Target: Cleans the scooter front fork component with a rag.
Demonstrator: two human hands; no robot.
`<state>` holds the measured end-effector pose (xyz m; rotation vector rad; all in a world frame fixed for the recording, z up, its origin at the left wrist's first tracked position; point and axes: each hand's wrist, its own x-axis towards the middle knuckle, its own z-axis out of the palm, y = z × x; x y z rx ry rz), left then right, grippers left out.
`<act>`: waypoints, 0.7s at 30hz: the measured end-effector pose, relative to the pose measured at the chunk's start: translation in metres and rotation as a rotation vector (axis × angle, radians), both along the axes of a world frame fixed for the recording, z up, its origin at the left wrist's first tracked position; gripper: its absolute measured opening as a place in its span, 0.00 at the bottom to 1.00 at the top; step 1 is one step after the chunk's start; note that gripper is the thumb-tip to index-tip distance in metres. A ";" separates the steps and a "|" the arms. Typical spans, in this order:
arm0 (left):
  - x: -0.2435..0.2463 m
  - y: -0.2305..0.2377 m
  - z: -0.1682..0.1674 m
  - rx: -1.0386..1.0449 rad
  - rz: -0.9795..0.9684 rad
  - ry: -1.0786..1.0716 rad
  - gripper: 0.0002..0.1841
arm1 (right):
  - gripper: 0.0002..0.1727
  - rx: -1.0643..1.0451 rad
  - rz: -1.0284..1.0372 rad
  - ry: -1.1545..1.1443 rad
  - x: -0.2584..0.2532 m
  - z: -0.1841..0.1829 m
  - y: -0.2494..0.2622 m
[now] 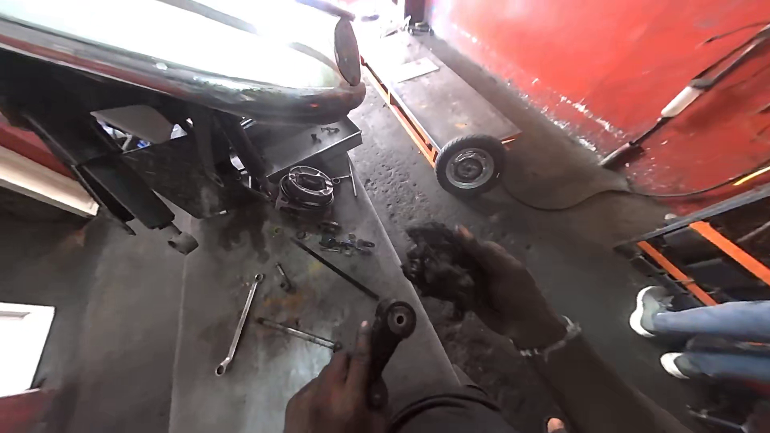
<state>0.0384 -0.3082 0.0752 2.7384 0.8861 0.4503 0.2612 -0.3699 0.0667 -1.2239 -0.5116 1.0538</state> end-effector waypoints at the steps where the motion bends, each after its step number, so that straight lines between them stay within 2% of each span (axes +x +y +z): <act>1: -0.001 0.000 -0.002 -0.017 0.003 0.004 0.26 | 0.12 0.023 0.025 -0.069 -0.006 -0.007 -0.006; 2: -0.001 -0.001 -0.004 -0.038 0.007 0.009 0.26 | 0.08 0.073 0.067 -0.171 -0.017 -0.017 -0.011; 4: 0.001 -0.005 -0.009 -0.076 0.024 -0.004 0.21 | 0.18 0.227 0.174 -0.361 -0.044 -0.042 -0.013; 6: 0.003 -0.009 -0.015 -0.108 0.063 -0.031 0.15 | 0.18 0.362 0.134 -0.518 -0.057 -0.068 -0.006; 9: 0.004 -0.012 -0.033 -0.184 0.129 -0.067 0.24 | 0.14 0.301 -0.026 -0.610 -0.065 -0.085 0.010; 11: 0.002 -0.012 -0.050 -0.219 0.161 -0.076 0.27 | 0.15 0.093 -0.049 -0.474 -0.065 -0.089 0.022; 13: 0.000 -0.010 -0.073 -0.231 0.197 -0.070 0.28 | 0.15 -0.166 -0.046 -0.156 -0.053 -0.099 0.039; 15: 0.000 -0.001 -0.088 -0.365 0.281 0.035 0.28 | 0.16 -0.336 -0.115 0.074 -0.036 -0.115 0.051; 18: 0.010 0.034 -0.116 -0.668 0.537 0.288 0.28 | 0.22 -0.431 -0.167 0.123 -0.012 -0.125 0.049; 21: 0.018 0.063 -0.158 -0.719 0.725 0.283 0.27 | 0.19 -0.467 -0.171 0.140 -0.004 -0.124 0.043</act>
